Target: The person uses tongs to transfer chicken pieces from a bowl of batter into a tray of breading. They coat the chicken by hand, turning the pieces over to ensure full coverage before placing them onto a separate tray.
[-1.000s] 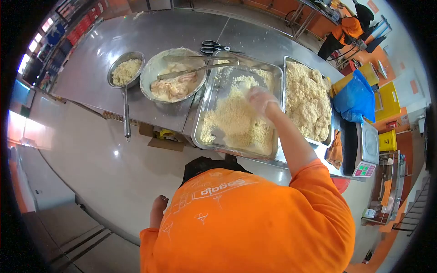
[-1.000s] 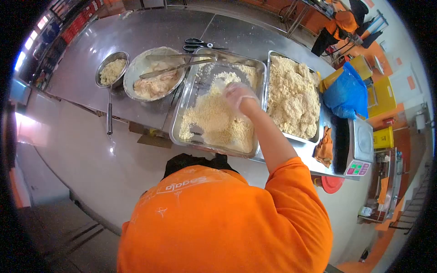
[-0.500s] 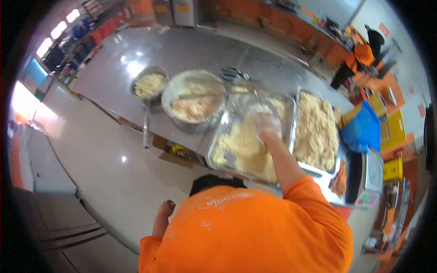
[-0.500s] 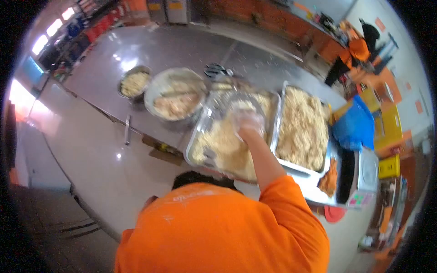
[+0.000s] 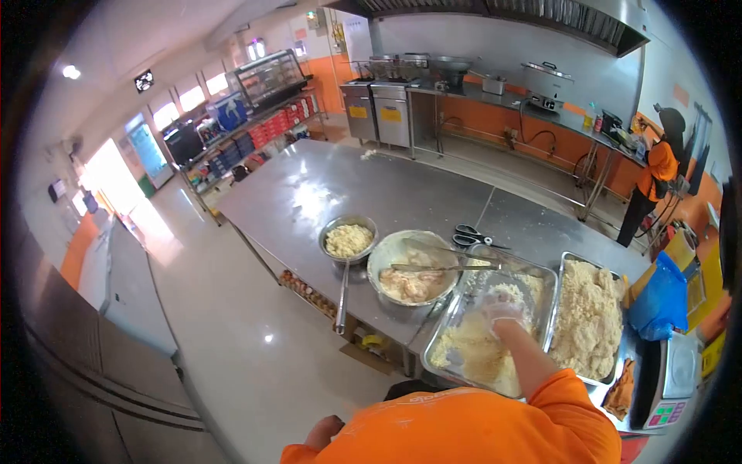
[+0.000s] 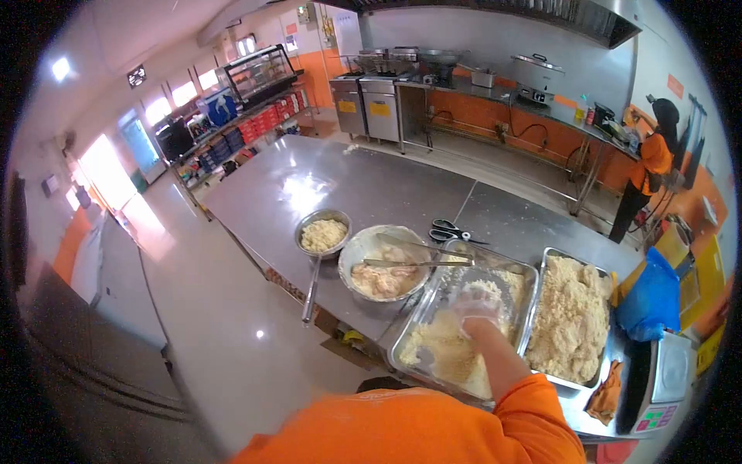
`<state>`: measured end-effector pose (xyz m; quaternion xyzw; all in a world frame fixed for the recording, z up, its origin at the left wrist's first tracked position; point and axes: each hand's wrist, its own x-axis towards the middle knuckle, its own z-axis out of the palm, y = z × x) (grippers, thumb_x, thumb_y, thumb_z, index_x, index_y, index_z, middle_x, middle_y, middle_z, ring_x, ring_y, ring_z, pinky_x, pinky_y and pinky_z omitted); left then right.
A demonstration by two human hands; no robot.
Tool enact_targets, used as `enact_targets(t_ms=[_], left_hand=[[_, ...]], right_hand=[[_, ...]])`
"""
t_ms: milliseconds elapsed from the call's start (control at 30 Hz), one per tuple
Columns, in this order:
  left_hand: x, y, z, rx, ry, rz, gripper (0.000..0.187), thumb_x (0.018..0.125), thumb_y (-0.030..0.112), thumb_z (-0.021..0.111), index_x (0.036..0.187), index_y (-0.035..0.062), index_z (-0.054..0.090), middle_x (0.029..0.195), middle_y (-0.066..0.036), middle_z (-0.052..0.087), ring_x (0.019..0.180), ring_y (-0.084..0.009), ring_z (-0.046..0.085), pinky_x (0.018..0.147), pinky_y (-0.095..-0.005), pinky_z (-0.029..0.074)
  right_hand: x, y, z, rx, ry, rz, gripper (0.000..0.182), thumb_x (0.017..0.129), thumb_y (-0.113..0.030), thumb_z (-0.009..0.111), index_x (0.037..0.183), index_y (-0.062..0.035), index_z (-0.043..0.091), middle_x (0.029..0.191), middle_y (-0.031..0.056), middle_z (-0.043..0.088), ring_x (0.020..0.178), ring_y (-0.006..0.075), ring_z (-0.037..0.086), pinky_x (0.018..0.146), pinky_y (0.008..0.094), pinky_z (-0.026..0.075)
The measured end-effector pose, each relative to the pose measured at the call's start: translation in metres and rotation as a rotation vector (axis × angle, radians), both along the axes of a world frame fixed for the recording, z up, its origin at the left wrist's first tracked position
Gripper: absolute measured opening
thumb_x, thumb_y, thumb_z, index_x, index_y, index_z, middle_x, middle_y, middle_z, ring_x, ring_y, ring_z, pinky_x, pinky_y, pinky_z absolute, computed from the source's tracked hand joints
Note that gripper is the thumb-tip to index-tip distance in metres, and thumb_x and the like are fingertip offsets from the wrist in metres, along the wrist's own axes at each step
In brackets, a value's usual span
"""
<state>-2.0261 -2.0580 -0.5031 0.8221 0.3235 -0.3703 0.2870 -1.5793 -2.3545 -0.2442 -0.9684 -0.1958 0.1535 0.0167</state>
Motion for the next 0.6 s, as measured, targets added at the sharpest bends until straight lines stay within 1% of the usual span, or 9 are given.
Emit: enact_targets(t_ms=[67, 167, 267, 300, 333, 367, 467, 567, 600], left_hand=[[0.006, 0.003, 0.004, 0.017, -0.059, 0.031, 0.038, 0.078, 0.037, 0.049, 0.101, 0.0070, 0.058, 0.104, -0.017, 0.056, 0.099, -0.0327, 0.051, 0.086, -0.0386, 0.040], [0.010, -0.001, -0.003, 0.065, -0.267, 0.158, 0.039, 0.078, 0.038, 0.048, 0.098, 0.0067, 0.059, 0.101, -0.017, 0.057, 0.097, -0.0330, 0.052, 0.084, -0.0391, 0.041], [0.003, -0.006, -0.012, 0.083, -0.176, 0.110, 0.038, 0.078, 0.038, 0.048, 0.097, 0.0062, 0.059, 0.100, -0.017, 0.058, 0.097, -0.0333, 0.052, 0.083, -0.0397, 0.042], [0.004, -0.006, 0.004, 0.047, -0.093, 0.064, 0.039, 0.078, 0.038, 0.048, 0.098, 0.0060, 0.059, 0.100, -0.017, 0.057, 0.097, -0.0334, 0.052, 0.083, -0.0398, 0.042], [0.017, -0.016, 0.062, 0.010, -0.006, 0.015, 0.039, 0.078, 0.038, 0.047, 0.098, 0.0059, 0.059, 0.100, -0.017, 0.057, 0.097, -0.0334, 0.052, 0.083, -0.0399, 0.042], [0.025, -0.019, 0.094, -0.029, 0.077, -0.037, 0.040, 0.078, 0.038, 0.047, 0.099, 0.0058, 0.059, 0.101, -0.017, 0.057, 0.097, -0.0335, 0.052, 0.083, -0.0400, 0.041], [0.016, -0.001, 0.055, 0.019, 0.015, -0.053, 0.041, 0.078, 0.038, 0.047, 0.100, 0.0058, 0.058, 0.101, -0.017, 0.057, 0.098, -0.0338, 0.052, 0.083, -0.0400, 0.041], [0.013, 0.016, 0.014, 0.062, -0.078, -0.037, 0.041, 0.078, 0.038, 0.047, 0.101, 0.0058, 0.058, 0.102, -0.016, 0.057, 0.098, -0.0340, 0.051, 0.084, -0.0401, 0.041], [0.020, 0.020, 0.008, 0.062, -0.076, -0.032, 0.041, 0.078, 0.038, 0.047, 0.101, 0.0058, 0.058, 0.103, -0.016, 0.057, 0.098, -0.0340, 0.051, 0.084, -0.0402, 0.041]], right_hand=[[-0.021, -0.002, 0.054, -0.046, -0.006, 0.075, 0.054, 0.082, -0.046, 0.034, 0.130, -0.0216, 0.028, 0.138, 0.0081, 0.021, 0.125, 0.0281, 0.023, 0.099, 0.0549, 0.013], [-0.037, -0.022, 0.014, 0.073, -0.250, 0.165, 0.061, 0.080, -0.051, 0.035, 0.131, -0.0184, 0.028, 0.137, 0.0121, 0.021, 0.128, 0.0280, 0.016, 0.100, 0.0545, 0.008], [-0.083, -0.022, 0.033, -0.074, -0.145, 0.480, 0.067, 0.076, -0.059, 0.032, 0.132, -0.0229, 0.024, 0.140, 0.0088, 0.015, 0.129, 0.0257, 0.014, 0.101, 0.0511, 0.005], [-0.090, -0.022, 0.028, -0.111, -0.059, 0.562, 0.067, 0.076, -0.059, 0.030, 0.132, -0.0233, 0.024, 0.140, 0.0086, 0.015, 0.129, 0.0252, 0.014, 0.101, 0.0514, 0.004], [-0.096, -0.023, 0.022, -0.148, 0.028, 0.641, 0.067, 0.077, -0.060, 0.028, 0.132, -0.0236, 0.023, 0.140, 0.0085, 0.015, 0.129, 0.0247, 0.014, 0.101, 0.0517, 0.004], [-0.089, -0.025, 0.008, -0.223, -0.155, 0.715, 0.069, 0.075, -0.063, 0.025, 0.132, -0.0231, 0.025, 0.141, 0.0083, 0.013, 0.129, 0.0231, 0.014, 0.101, 0.0518, 0.002], [-0.064, -0.035, 0.009, -0.420, -0.533, 0.714, 0.070, 0.075, -0.065, 0.022, 0.132, -0.0254, 0.023, 0.141, 0.0073, 0.012, 0.130, 0.0227, 0.012, 0.101, 0.0522, -0.002], [-0.066, -0.039, 0.019, -0.306, -0.529, 0.558, 0.070, 0.076, -0.064, 0.022, 0.133, -0.0238, 0.022, 0.141, 0.0062, 0.012, 0.130, 0.0220, 0.012, 0.100, 0.0526, -0.003], [-0.069, -0.038, 0.025, -0.286, -0.435, 0.631, 0.071, 0.076, -0.063, 0.023, 0.134, -0.0218, 0.021, 0.141, 0.0068, 0.012, 0.130, 0.0225, 0.011, 0.100, 0.0530, -0.003]])
